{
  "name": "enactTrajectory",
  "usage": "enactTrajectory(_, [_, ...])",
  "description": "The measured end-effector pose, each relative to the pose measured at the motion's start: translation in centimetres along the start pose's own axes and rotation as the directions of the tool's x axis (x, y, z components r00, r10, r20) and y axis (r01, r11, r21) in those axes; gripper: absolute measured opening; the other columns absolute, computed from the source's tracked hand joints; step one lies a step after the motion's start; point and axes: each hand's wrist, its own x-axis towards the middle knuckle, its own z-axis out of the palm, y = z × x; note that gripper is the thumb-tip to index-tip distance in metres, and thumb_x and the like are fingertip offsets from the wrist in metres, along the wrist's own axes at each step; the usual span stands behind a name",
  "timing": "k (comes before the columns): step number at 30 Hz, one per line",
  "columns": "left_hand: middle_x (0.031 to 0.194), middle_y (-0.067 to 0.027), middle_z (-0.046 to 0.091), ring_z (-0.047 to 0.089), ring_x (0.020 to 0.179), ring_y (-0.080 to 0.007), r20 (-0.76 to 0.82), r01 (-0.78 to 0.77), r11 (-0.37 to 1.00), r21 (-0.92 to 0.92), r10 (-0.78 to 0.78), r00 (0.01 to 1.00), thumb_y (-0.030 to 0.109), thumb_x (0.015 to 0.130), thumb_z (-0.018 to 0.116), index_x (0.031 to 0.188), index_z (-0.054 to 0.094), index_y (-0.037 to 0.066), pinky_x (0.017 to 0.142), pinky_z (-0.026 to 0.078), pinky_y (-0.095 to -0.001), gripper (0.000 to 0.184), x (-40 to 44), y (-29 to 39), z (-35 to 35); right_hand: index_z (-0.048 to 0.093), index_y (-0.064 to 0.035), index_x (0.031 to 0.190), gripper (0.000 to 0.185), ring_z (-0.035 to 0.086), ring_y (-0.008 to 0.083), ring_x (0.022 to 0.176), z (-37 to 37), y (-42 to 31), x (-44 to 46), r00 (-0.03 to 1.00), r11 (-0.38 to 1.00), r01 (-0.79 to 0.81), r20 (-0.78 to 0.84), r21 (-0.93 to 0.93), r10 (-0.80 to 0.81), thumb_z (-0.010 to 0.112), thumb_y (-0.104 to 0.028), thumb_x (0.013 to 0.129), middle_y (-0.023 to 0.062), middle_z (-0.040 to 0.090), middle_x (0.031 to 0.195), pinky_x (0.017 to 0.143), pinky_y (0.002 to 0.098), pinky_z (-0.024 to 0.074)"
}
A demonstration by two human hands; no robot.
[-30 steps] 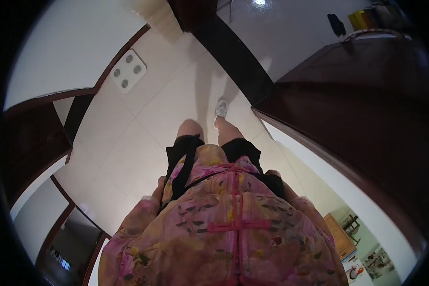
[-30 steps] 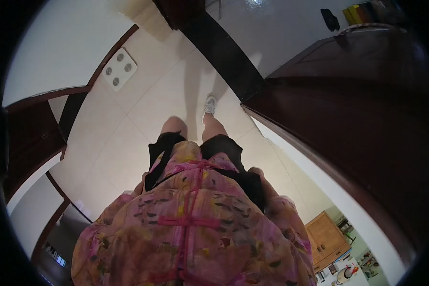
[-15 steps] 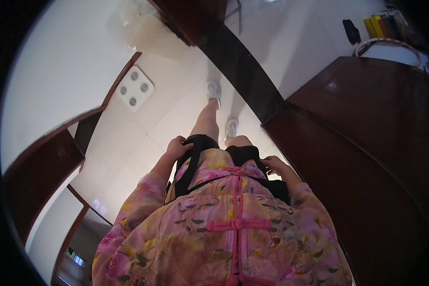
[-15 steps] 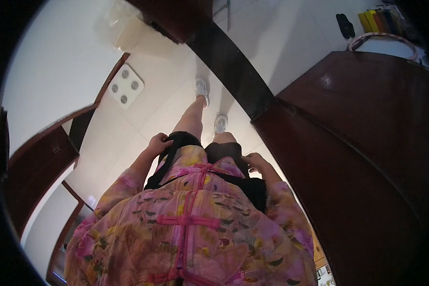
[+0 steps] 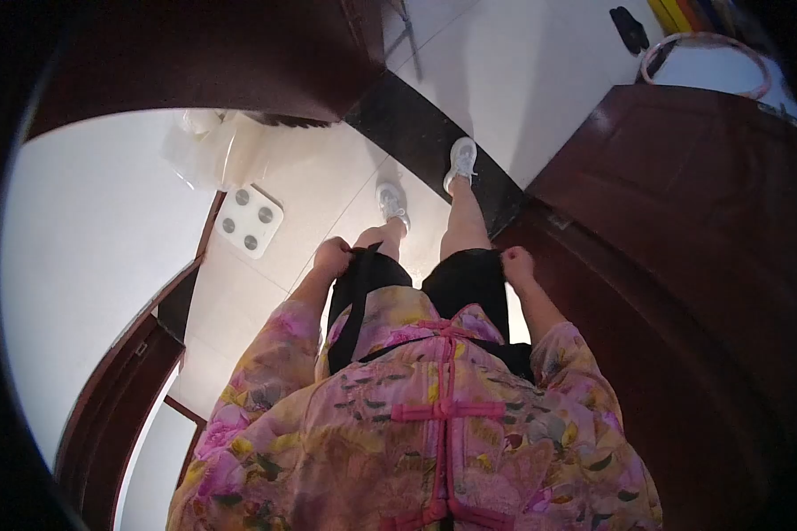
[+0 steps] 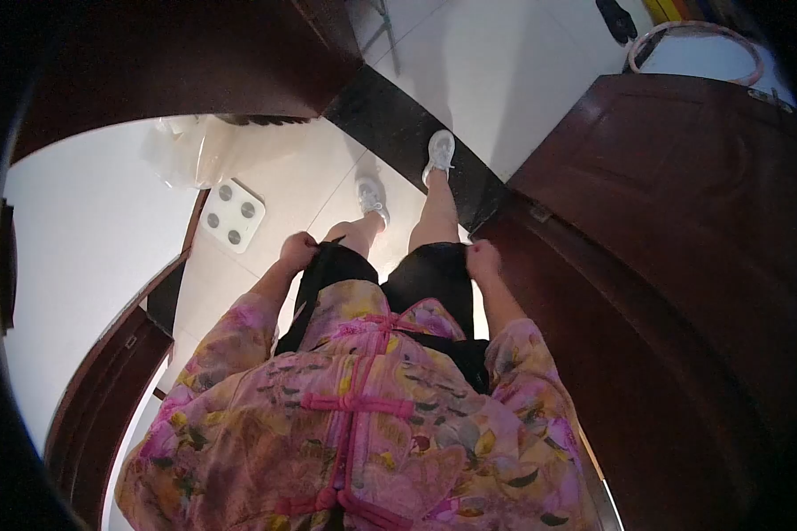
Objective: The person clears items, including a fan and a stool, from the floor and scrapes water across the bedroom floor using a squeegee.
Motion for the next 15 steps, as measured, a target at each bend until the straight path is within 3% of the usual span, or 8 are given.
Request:
enactTrajectory(1, [0.071, -0.0130, 0.057, 0.056, 0.069, -0.0248, 0.085, 0.007, 1.000, -0.015, -0.005, 0.996, 0.019, 0.060, 0.061, 0.074, 0.056, 0.003, 0.063, 0.044, -0.0333, 0.022, 0.5, 0.5, -0.6, 0.055, -0.0026, 0.076, 0.013, 0.054, 0.0198, 0.062, -0.7, -0.1, 0.1, 0.958, 0.984, 0.133, 0.239, 0.122, -0.159, 0.053, -0.015, 0.071, 0.0108, 0.055, 0.067, 0.056, 0.0308, 0.0438])
enactTrajectory(3, [0.070, -0.0112, 0.058, 0.056, 0.066, -0.0226, 0.249, 0.029, 0.999, -0.037, -0.019, 0.968, 0.022, 0.060, 0.063, 0.075, 0.057, 0.003, 0.061, 0.045, -0.0325, 0.025, 1.1, 1.9, -2.4, 0.053, -0.0043, 0.084, 0.014, 0.051, 0.0139, 0.057, -2.6, -0.6, 0.8, 0.870, 0.956, -0.130, 0.493, 0.264, -0.017, 0.052, -0.014, 0.074, 0.0062, 0.053, 0.064, 0.048, 0.0272, 0.0430])
enactTrajectory(4, [0.069, -0.0105, 0.057, 0.056, 0.063, -0.0200, 0.246, 0.008, 0.994, -0.107, 0.019, 0.969, 0.023, 0.062, 0.063, 0.076, 0.056, 0.003, 0.059, 0.045, -0.0314, 0.025, 0.9, 3.7, -4.4, 0.051, -0.0049, 0.088, 0.015, 0.050, 0.0121, 0.056, -4.5, -0.8, 0.7, 0.884, 0.889, -0.196, 0.467, 0.414, -0.022, 0.052, -0.014, 0.075, 0.0046, 0.051, 0.064, 0.047, 0.0253, 0.0424])
enactTrajectory(5, [0.067, -0.0105, 0.057, 0.056, 0.060, -0.0188, 0.115, -0.096, 0.988, -0.124, 0.110, 0.987, 0.023, 0.064, 0.062, 0.077, 0.056, 0.001, 0.058, 0.045, -0.0301, 0.026, 2.0, 2.7, -5.1, 0.049, -0.0055, 0.091, 0.017, 0.048, 0.0103, 0.055, -5.9, -1.1, 1.1, 0.897, 0.792, -0.247, 0.441, 0.558, -0.031, 0.051, -0.014, 0.076, 0.0030, 0.050, 0.064, 0.045, 0.0234, 0.0419])
enactTrajectory(7, [0.067, -0.0106, 0.057, 0.056, 0.059, -0.0176, -0.044, -0.160, 0.975, -0.152, 0.155, 0.987, 0.023, 0.065, 0.060, 0.077, 0.056, 0.001, 0.056, 0.045, -0.0285, 0.026, 3.8, 3.4, -7.5, 0.047, -0.0056, 0.093, 0.021, 0.048, 0.0101, 0.053, -7.8, 0.5, 2.7, 0.894, 0.797, -0.281, 0.449, 0.535, 0.014, 0.053, -0.018, 0.076, 0.0028, 0.050, 0.066, 0.044, 0.0226, 0.0405])
enactTrajectory(9, [0.068, -0.0100, 0.057, 0.055, 0.058, -0.0161, -0.052, -0.070, 0.972, -0.224, 0.060, 0.997, 0.022, 0.067, 0.058, 0.078, 0.056, 0.000, 0.056, 0.045, -0.0272, 0.025, 4.0, 5.7, -11.0, 0.048, -0.0062, 0.091, 0.021, 0.049, 0.0104, 0.053, -8.4, 2.2, 3.5, 0.845, 0.783, -0.331, 0.535, 0.526, -0.002, 0.054, -0.020, 0.076, 0.0025, 0.050, 0.066, 0.043, 0.0227, 0.0401])
enactTrajectory(13, [0.075, -0.0041, 0.054, 0.052, 0.065, -0.0116, 0.016, -0.002, 0.961, -0.277, 0.007, 1.000, 0.021, 0.075, 0.054, 0.087, 0.052, 0.003, 0.055, 0.043, -0.0249, 0.022, 5.1, 14.0, -15.4, 0.050, -0.0063, 0.091, 0.029, 0.052, 0.0126, 0.058, -12.4, 2.3, 3.9, 0.616, 0.778, -0.466, 0.786, 0.422, -0.058, 0.057, -0.028, 0.073, 0.0038, 0.054, 0.074, 0.048, 0.0256, 0.0426])
enactTrajectory(15, [0.071, -0.0047, 0.055, 0.052, 0.062, -0.0115, 0.025, -0.028, 0.955, -0.296, 0.037, 0.999, 0.021, 0.073, 0.054, 0.084, 0.053, 0.003, 0.054, 0.043, -0.0246, 0.021, 5.7, 18.7, -16.9, 0.050, -0.0064, 0.092, 0.031, 0.053, 0.0126, 0.059, -14.3, 2.4, 5.4, 0.659, 0.691, -0.538, 0.752, 0.482, -0.013, 0.058, -0.029, 0.072, 0.0032, 0.054, 0.074, 0.051, 0.0257, 0.0409])
